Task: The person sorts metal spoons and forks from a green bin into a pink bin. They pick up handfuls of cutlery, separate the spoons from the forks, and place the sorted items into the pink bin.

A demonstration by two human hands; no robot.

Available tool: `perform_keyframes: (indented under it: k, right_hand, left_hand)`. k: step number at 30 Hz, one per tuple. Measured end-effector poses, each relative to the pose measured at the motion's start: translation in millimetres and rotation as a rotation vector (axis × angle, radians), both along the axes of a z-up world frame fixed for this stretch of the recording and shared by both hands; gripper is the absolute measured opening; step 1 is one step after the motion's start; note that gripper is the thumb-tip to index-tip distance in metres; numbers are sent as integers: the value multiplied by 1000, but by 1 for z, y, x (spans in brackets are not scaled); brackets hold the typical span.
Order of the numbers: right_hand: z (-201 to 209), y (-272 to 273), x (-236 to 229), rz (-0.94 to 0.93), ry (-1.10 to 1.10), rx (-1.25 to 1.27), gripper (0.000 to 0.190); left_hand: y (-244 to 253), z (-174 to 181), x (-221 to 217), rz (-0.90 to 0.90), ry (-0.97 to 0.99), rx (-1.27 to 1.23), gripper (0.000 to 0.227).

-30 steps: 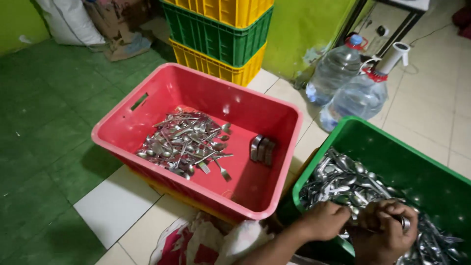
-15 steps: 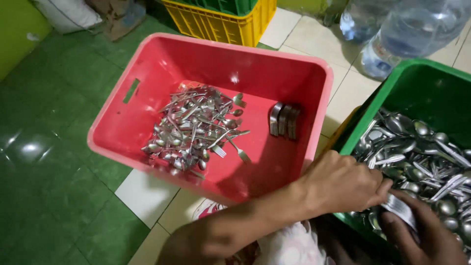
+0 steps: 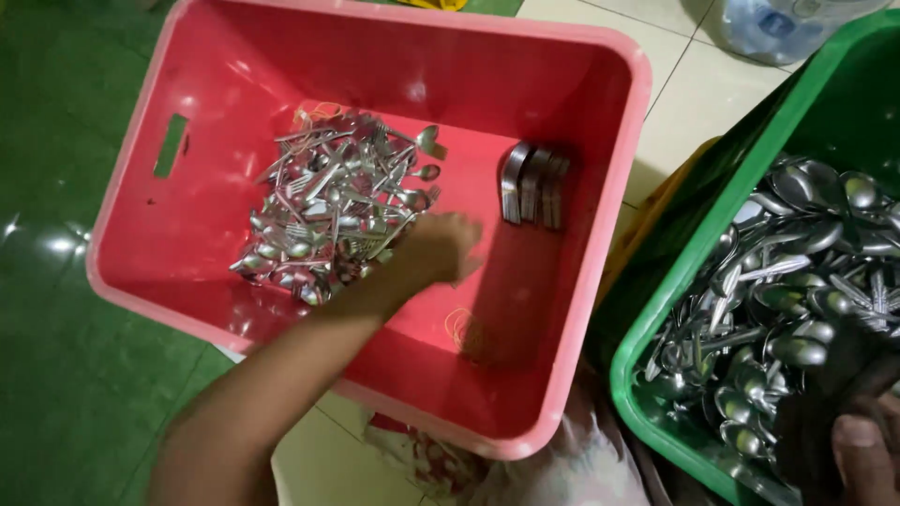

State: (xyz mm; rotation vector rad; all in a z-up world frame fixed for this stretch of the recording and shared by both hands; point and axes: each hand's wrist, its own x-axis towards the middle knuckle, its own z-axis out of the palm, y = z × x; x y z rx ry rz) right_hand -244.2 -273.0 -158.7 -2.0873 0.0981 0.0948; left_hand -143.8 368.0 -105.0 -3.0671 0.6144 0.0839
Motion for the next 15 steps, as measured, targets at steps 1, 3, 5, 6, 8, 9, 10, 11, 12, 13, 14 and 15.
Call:
perform_keyframes:
  k: [1,3,5,6,8,9,10,11,12,13,14,15]
  right_hand:
    - [20,20,-1,-3,-3,-1,50]
    - [61,56,-8,31,-15,67,52]
    - [107,98,-7,24,23,78,51]
    - [130,117,-10,2,51,90,51]
    - [159,143,-12,-22,41,60,47]
    - [173,156,-12,-34,26,36,44]
    - [177,161,-12,-43,23,35,44]
    - [181,165,-12,-67,30,78,42]
    - [186,169,-12,-89,39,118,40]
    - [193,173,-13,-95,39,114,40]
    - [200,179,-10,-96,48,87,40]
    - [208,185,-8,-97,58,60,41]
  left_hand:
    - [9,-26,-13,-3,-3,-1,39]
    - [24,-80,-46,-89,226,-111,23]
    - [12,-62,-43,-176,202,-28,28]
    - [4,-55,-38,-280,168,58,34]
    - [0,-57,-38,-330,154,-7,30]
    - [0,-56,-38,-369,135,-66,25]
    - [-2,-59,-41,-377,132,-65,25]
    - [-4,-61,-45,-368,139,-65,16]
    - [-7,-64,-50,-358,149,-69,9]
    - [-8,-74,-51,-365,149,-72,9]
    - [-6,-83,-53,-353,149,-37,8]
    - [-3,-92,-55,-341,149,-1,14]
